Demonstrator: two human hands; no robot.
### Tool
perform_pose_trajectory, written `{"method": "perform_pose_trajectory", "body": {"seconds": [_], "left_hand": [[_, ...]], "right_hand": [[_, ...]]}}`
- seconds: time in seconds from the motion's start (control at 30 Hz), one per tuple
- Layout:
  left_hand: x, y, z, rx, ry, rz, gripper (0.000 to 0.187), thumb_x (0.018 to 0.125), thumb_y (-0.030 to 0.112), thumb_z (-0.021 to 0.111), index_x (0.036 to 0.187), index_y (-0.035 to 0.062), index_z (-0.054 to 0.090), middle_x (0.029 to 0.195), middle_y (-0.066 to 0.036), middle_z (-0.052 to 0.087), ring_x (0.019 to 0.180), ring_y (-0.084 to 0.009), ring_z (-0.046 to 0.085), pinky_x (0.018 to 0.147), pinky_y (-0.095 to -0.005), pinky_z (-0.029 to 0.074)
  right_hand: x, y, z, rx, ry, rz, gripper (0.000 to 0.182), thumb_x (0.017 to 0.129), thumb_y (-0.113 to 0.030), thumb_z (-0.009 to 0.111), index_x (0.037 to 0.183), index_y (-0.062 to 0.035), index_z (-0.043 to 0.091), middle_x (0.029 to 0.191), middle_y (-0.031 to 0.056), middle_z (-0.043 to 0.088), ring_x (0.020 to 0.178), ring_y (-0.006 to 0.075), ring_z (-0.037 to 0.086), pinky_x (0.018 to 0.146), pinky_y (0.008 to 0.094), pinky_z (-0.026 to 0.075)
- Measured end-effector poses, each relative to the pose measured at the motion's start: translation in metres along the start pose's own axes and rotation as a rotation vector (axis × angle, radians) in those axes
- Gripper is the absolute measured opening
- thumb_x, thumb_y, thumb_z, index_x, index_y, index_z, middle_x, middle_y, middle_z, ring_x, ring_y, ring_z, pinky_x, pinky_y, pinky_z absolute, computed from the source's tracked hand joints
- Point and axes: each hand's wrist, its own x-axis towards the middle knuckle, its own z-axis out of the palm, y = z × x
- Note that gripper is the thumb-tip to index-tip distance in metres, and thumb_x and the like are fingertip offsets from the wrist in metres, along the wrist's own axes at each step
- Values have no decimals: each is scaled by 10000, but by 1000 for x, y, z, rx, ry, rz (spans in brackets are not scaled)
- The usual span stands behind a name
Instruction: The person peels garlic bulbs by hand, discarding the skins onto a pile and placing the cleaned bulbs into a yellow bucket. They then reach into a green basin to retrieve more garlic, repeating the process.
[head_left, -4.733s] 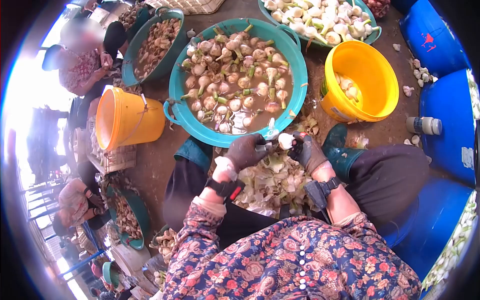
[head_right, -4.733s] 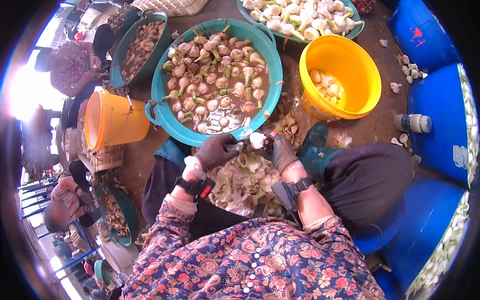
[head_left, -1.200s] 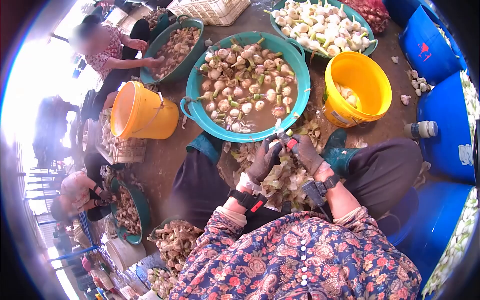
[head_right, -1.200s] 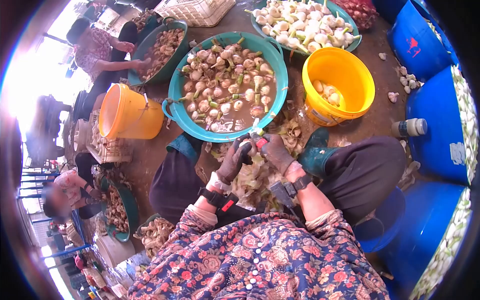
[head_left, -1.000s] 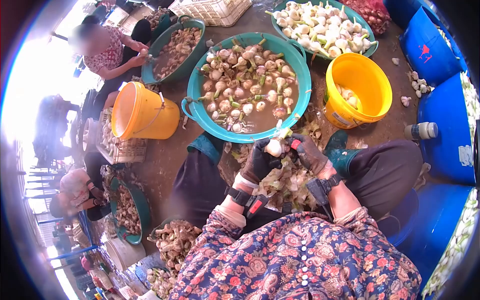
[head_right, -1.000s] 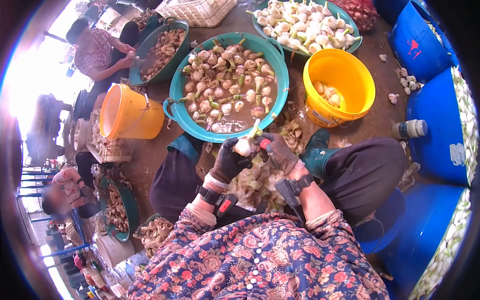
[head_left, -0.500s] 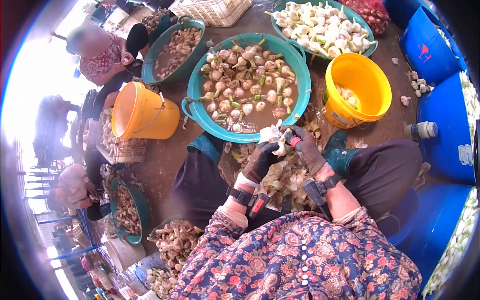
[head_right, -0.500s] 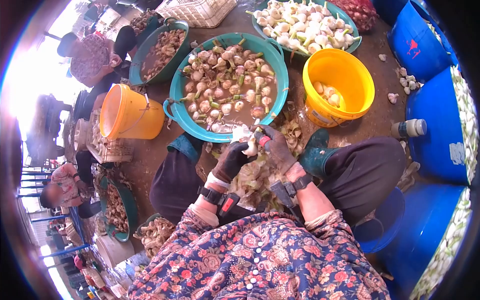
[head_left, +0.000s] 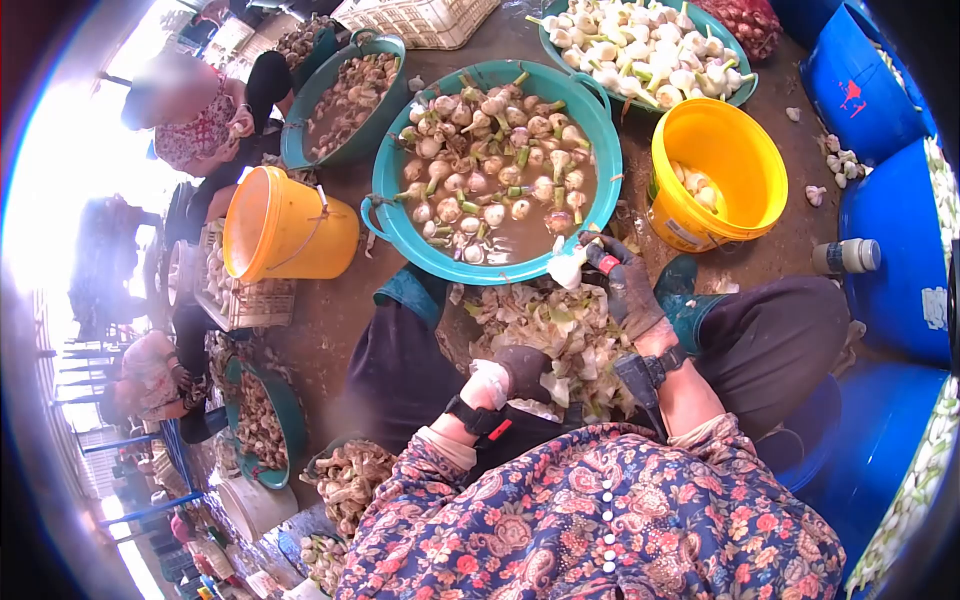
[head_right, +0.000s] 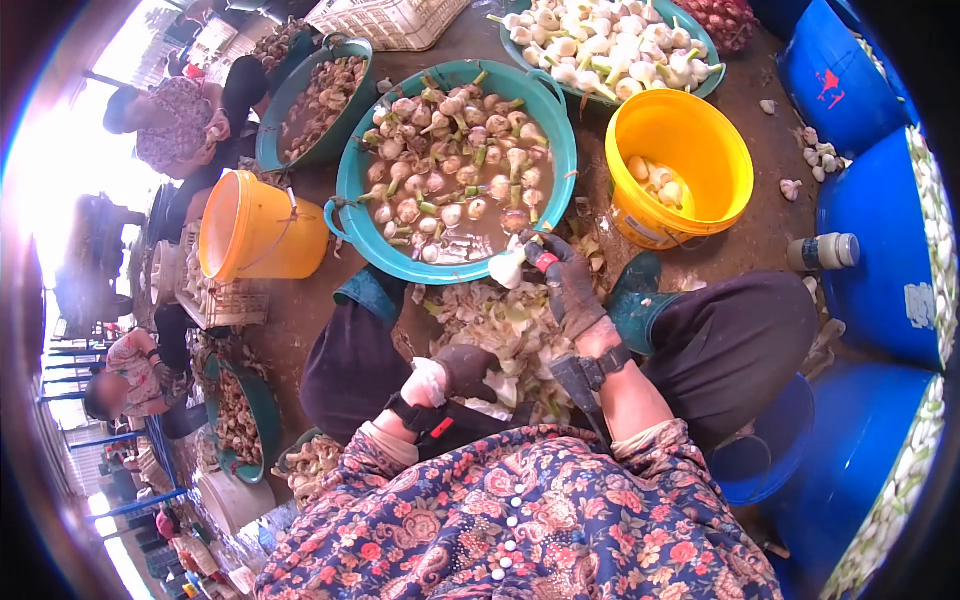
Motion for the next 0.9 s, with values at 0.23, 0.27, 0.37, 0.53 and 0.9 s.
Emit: {"method": "perform_pose_trajectory", "body": {"seconds": [0.23,0.27,0.37,0.53,0.9], "left_hand": [[25,-64,-45,-87,447,-428,451,744,482,618,1000,112,647,939,-147,652,881,-314,624,764,-412,494],[33,-81,-52,-71,527,-510,489,737,506,613,1007,100,642,949,-150,650,896,-317,619,782,-407,486],[70,-134,-64,-16,591,-704,558,722,530,608,1038,70,617,1016,-178,629,941,-330,603,817,-407,475],[126,-161,-74,-26,426,-784,602,661,529,653,1090,108,605,1040,-154,632,973,-299,609,832,-395,483],[86,-68,-71,-792,499,-33,553,696,323,775,1057,-54,593,941,-119,656,832,-127,583,767,-279,473]], "right_hand": [[6,30,-15,-327,166,303,315,746,-292,730,879,-33,610,715,8,575,604,107,547,527,252,470],[5,40,-18,-385,92,273,335,759,-347,705,878,-51,602,701,0,562,545,97,516,479,243,441],[5,39,-14,-365,116,397,293,751,-315,711,863,-66,606,657,-17,536,540,97,510,469,244,444],[20,-52,12,582,110,118,403,855,-396,591,1014,-25,584,802,41,606,654,110,583,603,263,489],[26,36,-6,-948,205,-58,254,807,-343,611,806,-94,660,676,149,602,648,293,603,589,381,454]]}}
